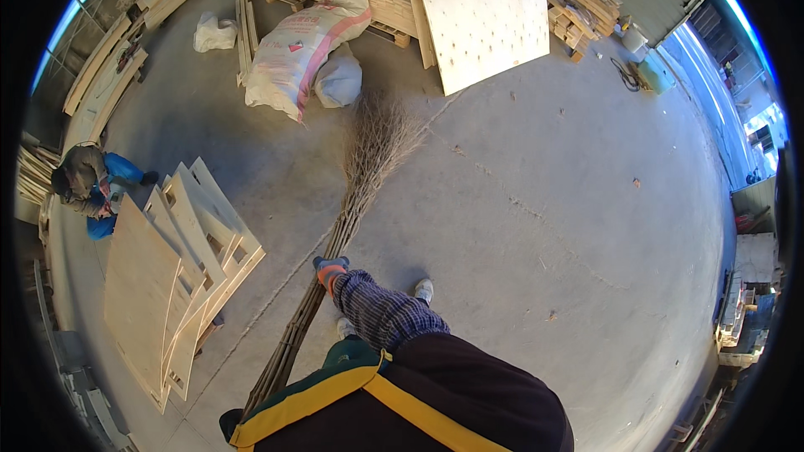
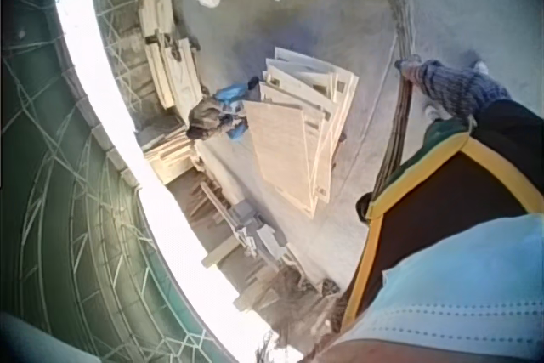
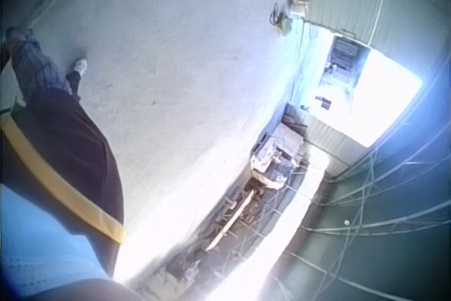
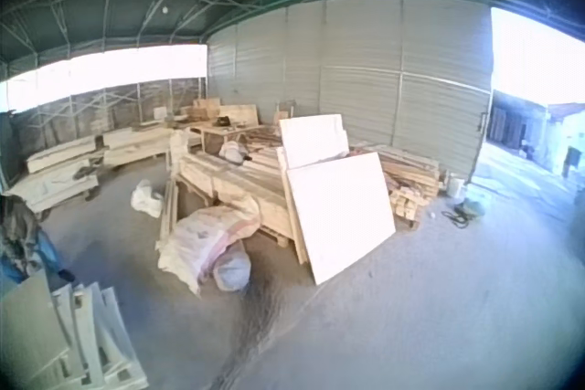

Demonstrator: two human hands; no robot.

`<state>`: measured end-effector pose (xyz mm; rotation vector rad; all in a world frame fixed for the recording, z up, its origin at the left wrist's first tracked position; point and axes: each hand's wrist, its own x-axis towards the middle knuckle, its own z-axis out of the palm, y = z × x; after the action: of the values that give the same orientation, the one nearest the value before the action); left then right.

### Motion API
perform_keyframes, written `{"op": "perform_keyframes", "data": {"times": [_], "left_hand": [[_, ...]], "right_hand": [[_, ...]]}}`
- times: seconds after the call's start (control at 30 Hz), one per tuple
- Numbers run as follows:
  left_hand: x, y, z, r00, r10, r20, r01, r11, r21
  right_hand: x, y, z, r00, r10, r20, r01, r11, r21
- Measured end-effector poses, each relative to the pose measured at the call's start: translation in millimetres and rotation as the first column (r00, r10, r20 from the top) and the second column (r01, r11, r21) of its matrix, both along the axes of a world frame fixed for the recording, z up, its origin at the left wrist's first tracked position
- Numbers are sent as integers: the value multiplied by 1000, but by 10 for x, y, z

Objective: The person sweeps a concrete floor in a workshop using a traditional straw broom. They move debris and dust across the floor in broad strokes, navigating around stacked materials and a workbench.

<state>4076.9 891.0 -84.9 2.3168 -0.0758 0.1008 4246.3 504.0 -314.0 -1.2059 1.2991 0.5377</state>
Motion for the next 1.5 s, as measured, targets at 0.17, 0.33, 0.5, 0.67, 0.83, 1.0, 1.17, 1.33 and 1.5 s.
{"op": "perform_keyframes", "data": {"times": [0.17,0.33,0.5,0.67,0.83,1.0,1.17,1.33,1.5], "left_hand": [[262,-633,116,997,-81,-17,82,996,45],[545,-1335,31,974,-227,-1,227,974,-4],[705,-2100,-306,926,-377,15,376,919,-121],[719,-2295,-418,915,-402,5,398,904,-156],[953,-2256,-424,931,-365,-18,362,927,-101],[1488,-2448,-521,933,-355,-51,353,934,-46],[2217,-2937,-586,915,-397,-72,397,918,-7],[2810,-3777,-561,832,-553,37,554,833,-12],[3069,-4694,-512,734,-633,246,662,747,-54]], "right_hand": [[-617,-562,-200,996,-62,-69,61,998,-16],[-1270,-1437,-280,957,-255,-139,241,964,-109],[-1642,-2385,-162,826,-554,-104,538,830,-149],[-1647,-2669,122,528,-849,-5,813,507,-286],[-1247,-2631,391,618,-780,99,782,598,-177],[-542,-2829,219,837,-547,-10,544,834,-97],[-65,-3410,-114,921,-381,-79,376,924,-70],[-70,-3988,-190,886,-448,-122,431,891,-139],[-128,-4853,105,780,-624,-54,597,767,-235]]}}
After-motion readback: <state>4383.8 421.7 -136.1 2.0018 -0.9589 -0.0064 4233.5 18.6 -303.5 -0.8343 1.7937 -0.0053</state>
